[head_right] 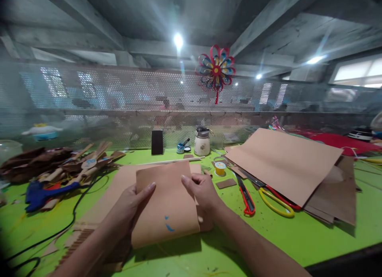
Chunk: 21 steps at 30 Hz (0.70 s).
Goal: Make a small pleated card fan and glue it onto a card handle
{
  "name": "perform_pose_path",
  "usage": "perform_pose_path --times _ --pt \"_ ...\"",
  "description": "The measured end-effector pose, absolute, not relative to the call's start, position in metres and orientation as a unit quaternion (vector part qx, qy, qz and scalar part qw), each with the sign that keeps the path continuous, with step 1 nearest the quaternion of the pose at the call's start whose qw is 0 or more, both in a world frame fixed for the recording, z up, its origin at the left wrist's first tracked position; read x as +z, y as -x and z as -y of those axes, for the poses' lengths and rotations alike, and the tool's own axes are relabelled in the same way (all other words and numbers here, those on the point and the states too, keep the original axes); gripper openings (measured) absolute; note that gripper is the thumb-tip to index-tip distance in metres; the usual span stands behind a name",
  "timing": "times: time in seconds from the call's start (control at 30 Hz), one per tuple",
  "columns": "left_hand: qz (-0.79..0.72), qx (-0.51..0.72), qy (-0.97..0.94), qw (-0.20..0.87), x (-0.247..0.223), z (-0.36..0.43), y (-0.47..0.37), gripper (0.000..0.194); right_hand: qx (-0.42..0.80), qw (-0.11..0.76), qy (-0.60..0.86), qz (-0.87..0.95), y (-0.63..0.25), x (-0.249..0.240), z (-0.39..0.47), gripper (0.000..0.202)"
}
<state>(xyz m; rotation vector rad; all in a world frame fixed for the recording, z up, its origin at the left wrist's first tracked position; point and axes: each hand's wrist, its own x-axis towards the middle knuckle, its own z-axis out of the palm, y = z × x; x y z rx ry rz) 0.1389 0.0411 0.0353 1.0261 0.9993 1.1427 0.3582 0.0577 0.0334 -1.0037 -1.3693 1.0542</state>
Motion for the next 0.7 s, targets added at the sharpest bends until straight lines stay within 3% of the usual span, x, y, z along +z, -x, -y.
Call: perform_pose_path --times 0.2,0.7 --pt "-0.443 0.502 -0.441 0.597 0.0364 -0.0378 -0.1398 0.056 0.471 0.540 0.416 0.560 -0.3549 0.0323 -0.0563 0.058" --pt "-0.443 0.495 -0.430 0.611 0.0327 -0.0409 -0.1380 0.068 0.457 0.543 0.406 0.576 -0.3584 0.0276 -0.0585 0.051"
